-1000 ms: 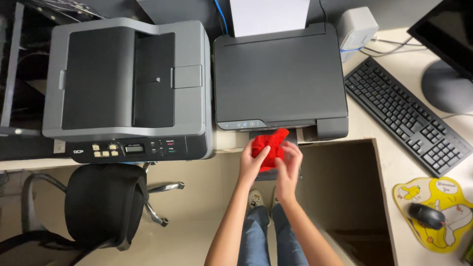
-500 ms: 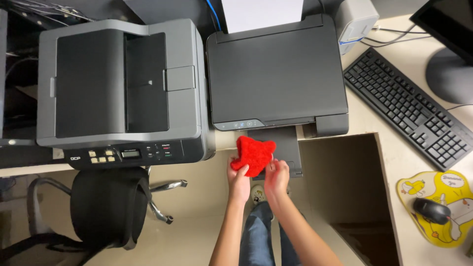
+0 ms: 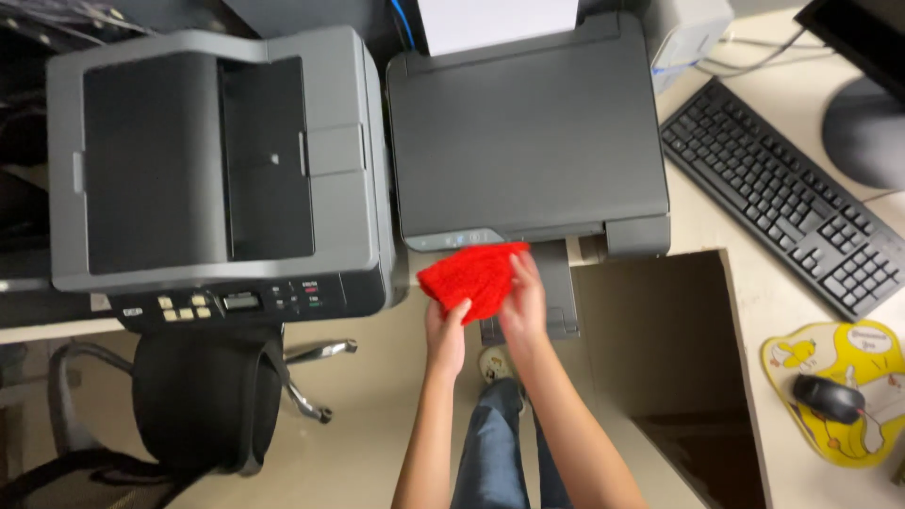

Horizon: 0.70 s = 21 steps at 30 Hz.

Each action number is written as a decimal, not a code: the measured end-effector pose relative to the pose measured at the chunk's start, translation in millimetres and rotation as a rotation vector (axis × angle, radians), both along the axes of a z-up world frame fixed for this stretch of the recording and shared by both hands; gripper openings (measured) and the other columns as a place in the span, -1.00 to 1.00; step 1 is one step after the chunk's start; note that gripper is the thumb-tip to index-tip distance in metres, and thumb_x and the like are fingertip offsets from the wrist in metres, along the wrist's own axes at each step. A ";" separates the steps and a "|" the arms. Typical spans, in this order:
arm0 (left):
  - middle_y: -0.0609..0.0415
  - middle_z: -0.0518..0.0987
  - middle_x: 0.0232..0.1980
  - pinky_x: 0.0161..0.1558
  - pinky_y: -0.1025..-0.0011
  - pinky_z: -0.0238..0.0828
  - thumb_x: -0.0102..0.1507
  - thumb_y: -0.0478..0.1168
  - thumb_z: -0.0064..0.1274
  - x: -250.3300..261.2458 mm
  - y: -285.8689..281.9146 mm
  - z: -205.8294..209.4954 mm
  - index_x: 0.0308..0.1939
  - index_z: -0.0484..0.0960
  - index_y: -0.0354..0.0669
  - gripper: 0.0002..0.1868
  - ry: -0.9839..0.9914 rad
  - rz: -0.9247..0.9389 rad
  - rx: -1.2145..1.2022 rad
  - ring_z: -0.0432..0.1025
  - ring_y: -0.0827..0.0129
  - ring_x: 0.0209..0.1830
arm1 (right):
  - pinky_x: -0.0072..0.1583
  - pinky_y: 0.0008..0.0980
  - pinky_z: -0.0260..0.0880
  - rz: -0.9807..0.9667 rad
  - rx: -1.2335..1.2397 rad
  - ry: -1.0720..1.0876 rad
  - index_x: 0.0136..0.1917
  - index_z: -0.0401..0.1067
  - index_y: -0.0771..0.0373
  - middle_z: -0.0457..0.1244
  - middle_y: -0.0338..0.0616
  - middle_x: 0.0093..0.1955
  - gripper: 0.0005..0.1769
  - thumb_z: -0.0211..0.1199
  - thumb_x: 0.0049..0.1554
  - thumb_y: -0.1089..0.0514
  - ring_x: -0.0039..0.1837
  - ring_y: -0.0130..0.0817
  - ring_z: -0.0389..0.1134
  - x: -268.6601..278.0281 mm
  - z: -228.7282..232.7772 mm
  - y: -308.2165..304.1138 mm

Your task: The person cleans a printer using a red cloth. They wipe the top surface, open the lid to clean the glass scanner, and then wipe the front output tray area.

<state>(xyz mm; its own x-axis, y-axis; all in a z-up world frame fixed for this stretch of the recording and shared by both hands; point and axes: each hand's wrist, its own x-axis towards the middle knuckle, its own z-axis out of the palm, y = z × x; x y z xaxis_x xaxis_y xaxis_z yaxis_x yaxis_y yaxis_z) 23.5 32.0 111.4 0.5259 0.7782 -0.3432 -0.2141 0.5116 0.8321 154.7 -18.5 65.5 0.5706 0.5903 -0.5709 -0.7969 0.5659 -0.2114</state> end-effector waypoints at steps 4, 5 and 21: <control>0.00 0.60 0.22 0.28 0.29 0.37 0.28 -0.28 0.12 15.5 -5.8 -8.8 0.27 0.49 -0.33 -0.53 0.102 -0.145 0.027 0.48 0.33 0.21 | 0.38 -0.13 0.32 -0.137 -0.206 -0.143 0.55 0.10 0.27 0.26 -0.02 0.34 -0.30 0.15 0.17 0.37 0.32 -0.18 0.33 35.4 20.6 -21.7; 0.00 0.62 0.20 0.27 0.31 0.38 0.28 -0.27 0.14 17.7 -10.1 -15.6 0.25 0.51 -0.33 -0.55 0.093 -0.172 0.024 0.49 0.34 0.19 | 0.38 -0.15 0.31 -0.175 -0.212 -0.201 0.56 0.09 0.30 0.24 0.02 0.36 -0.28 0.14 0.16 0.40 0.33 -0.17 0.32 39.2 30.1 -27.5; 0.03 0.63 0.14 0.22 0.37 0.40 0.26 -0.30 0.08 16.2 -19.0 7.7 0.20 0.51 -0.32 -0.58 0.065 -0.221 0.063 0.50 0.38 0.13 | 0.50 -0.25 0.15 -0.207 -0.286 -0.528 0.68 -0.14 0.23 -0.05 -0.01 0.67 -0.13 0.04 0.18 0.51 0.58 -0.22 0.08 26.2 86.9 -31.4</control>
